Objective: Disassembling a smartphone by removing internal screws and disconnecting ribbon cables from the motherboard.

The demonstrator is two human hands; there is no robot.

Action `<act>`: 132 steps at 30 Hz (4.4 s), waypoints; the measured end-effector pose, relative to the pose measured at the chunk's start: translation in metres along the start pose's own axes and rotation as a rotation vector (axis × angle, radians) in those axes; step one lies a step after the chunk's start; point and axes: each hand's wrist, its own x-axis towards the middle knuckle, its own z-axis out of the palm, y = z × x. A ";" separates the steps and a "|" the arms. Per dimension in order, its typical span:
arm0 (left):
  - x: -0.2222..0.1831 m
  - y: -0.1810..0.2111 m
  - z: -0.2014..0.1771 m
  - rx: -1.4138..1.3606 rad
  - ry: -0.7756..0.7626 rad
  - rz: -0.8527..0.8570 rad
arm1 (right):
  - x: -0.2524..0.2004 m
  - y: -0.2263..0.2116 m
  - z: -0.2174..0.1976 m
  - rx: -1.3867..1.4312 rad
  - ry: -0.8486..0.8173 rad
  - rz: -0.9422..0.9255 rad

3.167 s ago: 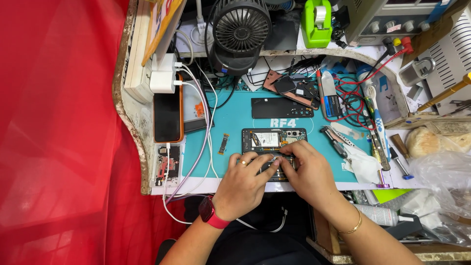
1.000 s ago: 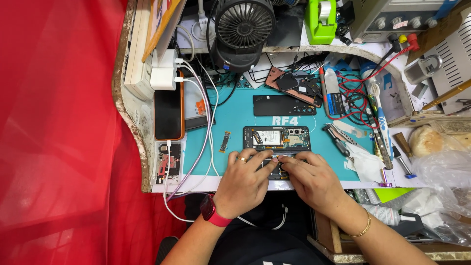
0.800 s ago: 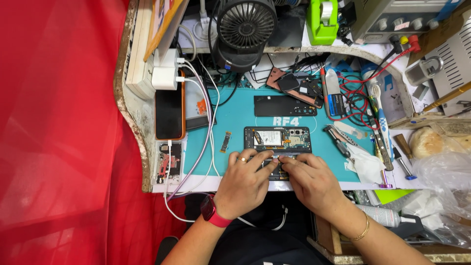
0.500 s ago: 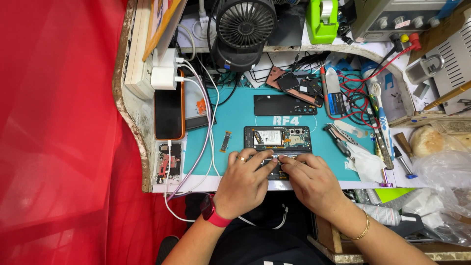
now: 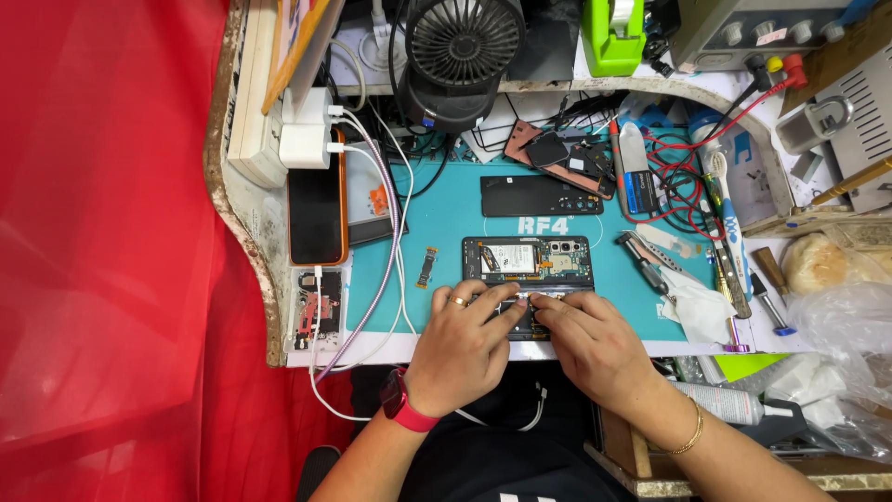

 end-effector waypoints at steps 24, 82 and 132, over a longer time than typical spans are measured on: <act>0.002 0.001 -0.004 0.010 -0.056 0.001 | 0.000 0.000 -0.009 -0.018 -0.202 -0.031; 0.008 0.005 -0.008 0.003 -0.059 -0.015 | -0.013 0.011 -0.006 0.187 -0.156 0.108; 0.031 -0.017 -0.036 -0.515 0.204 -0.650 | 0.026 0.022 -0.037 0.485 0.081 0.548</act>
